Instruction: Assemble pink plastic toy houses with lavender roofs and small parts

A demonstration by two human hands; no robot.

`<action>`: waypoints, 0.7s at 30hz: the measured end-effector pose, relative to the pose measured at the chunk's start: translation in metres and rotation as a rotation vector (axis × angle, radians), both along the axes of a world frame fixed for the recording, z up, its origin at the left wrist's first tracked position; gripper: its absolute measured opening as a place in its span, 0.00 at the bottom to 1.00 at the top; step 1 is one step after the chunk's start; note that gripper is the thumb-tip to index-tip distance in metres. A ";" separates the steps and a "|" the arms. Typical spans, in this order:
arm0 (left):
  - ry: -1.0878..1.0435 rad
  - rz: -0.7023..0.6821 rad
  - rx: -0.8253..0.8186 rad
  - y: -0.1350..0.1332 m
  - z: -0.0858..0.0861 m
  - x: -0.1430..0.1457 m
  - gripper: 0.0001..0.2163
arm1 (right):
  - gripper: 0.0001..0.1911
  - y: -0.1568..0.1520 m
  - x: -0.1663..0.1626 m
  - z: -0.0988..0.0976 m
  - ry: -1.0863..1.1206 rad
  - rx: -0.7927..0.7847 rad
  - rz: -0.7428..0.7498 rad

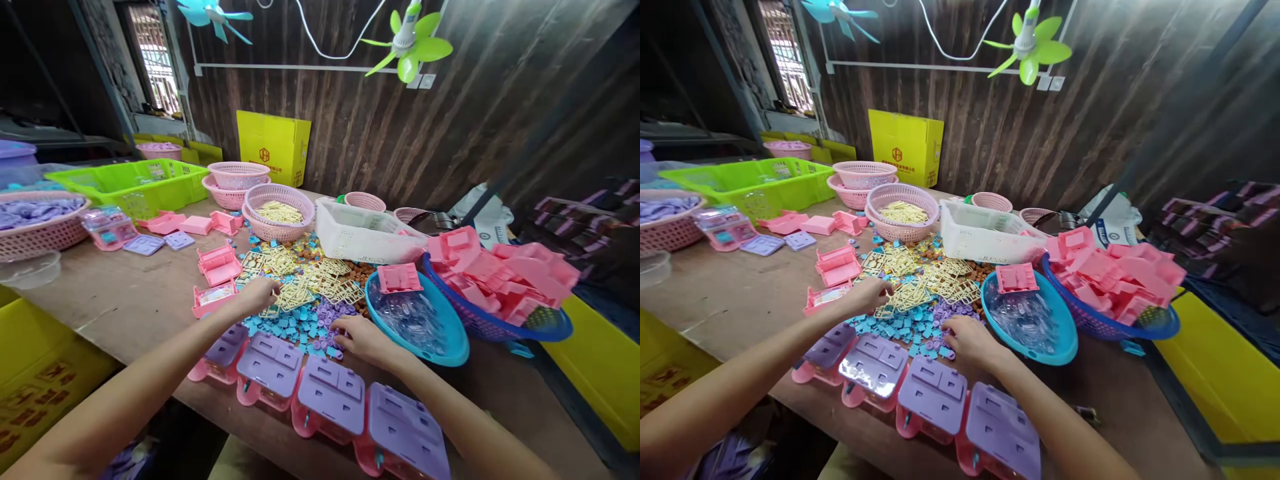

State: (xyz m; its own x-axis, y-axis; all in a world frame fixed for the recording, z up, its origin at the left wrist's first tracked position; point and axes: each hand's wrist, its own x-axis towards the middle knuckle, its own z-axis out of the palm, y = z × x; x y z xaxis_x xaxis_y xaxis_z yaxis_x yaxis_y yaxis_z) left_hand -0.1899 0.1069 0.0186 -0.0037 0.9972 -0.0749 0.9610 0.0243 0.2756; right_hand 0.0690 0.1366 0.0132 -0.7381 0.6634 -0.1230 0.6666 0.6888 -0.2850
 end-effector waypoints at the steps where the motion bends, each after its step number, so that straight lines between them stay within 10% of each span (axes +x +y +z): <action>1: -0.002 0.004 -0.002 0.001 0.001 -0.005 0.12 | 0.11 0.002 -0.012 -0.004 -0.013 0.006 0.000; 10: -0.138 0.013 0.014 -0.006 -0.004 -0.025 0.11 | 0.07 0.018 -0.089 -0.030 -0.081 0.059 0.013; 21: -0.718 -0.395 0.235 -0.059 0.005 0.071 0.25 | 0.08 -0.029 -0.010 0.039 0.381 -0.246 -0.058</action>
